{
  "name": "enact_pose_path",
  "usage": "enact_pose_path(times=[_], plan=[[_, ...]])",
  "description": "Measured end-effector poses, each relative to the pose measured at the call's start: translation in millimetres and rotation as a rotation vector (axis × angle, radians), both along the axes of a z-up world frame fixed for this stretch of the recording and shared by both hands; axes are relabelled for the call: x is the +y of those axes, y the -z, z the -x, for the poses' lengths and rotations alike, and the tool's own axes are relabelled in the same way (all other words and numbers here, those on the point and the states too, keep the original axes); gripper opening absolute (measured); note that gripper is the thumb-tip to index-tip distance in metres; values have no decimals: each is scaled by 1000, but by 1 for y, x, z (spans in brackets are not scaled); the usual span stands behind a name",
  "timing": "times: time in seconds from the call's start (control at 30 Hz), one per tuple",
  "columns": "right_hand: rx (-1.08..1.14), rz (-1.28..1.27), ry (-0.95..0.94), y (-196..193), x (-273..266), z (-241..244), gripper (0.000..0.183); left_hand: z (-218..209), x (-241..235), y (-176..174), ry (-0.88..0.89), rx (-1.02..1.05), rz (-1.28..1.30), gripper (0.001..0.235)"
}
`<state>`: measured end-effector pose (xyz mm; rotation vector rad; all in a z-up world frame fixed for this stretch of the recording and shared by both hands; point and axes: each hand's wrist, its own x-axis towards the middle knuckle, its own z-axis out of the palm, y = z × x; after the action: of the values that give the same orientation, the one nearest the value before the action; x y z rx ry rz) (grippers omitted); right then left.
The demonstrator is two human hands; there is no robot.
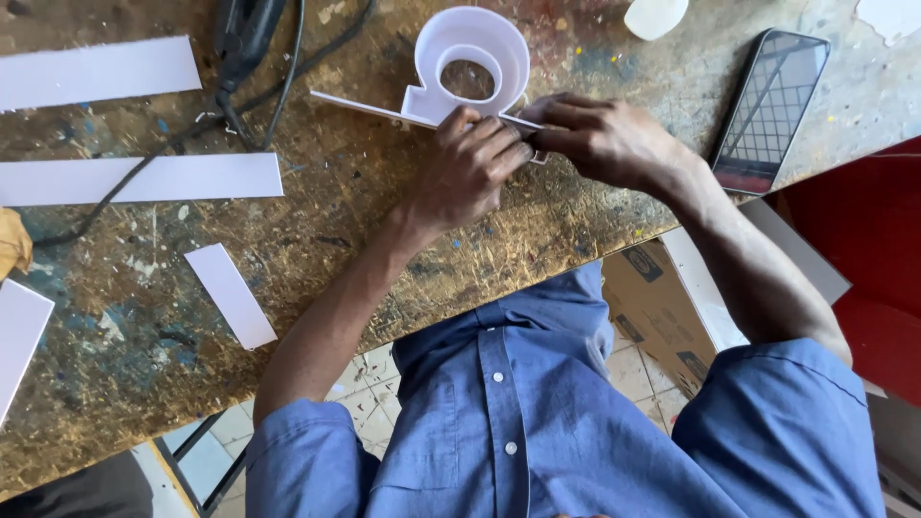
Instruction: The person is fabricating a 3D letter 'P' by gluing white plastic strips to the edges of a letter-shaped base and trimming the excess material with a utility knife.
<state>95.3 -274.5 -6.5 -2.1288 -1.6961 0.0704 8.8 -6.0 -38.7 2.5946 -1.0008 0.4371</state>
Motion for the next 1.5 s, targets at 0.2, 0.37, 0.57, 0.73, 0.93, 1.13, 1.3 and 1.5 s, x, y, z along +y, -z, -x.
enact_pose_path(times=[0.2, 0.37, 0.57, 0.73, 0.93, 1.13, 1.3, 1.5], plan=[[26, -236, 165, 7, -12, 25, 41, -3, 0, -25, 32, 105, 27, 16], [109, -365, 219, 35, -18, 34, 34, -2, -1, -42, 38, 154, 27, 22], [157, -413, 214, 37, -14, 34, 26, -2, 0, -33, 87, 135, -11, 25], [203, -410, 219, 18, -8, 35, 25, -4, 2, -34, 98, 154, -14, 27], [286, -434, 210, -17, 2, 39, 32, -4, 2, -35, 82, 179, -24, 28], [285, -434, 185, -1, -2, 36, 39, 1, -2, -27, 28, 190, -79, 28], [277, -447, 178, 17, -9, 37, 32, 1, 3, -10, 50, 114, -55, 35], [167, -368, 156, 20, -16, 38, 39, -1, 11, 12, 142, 121, 52, 56]])
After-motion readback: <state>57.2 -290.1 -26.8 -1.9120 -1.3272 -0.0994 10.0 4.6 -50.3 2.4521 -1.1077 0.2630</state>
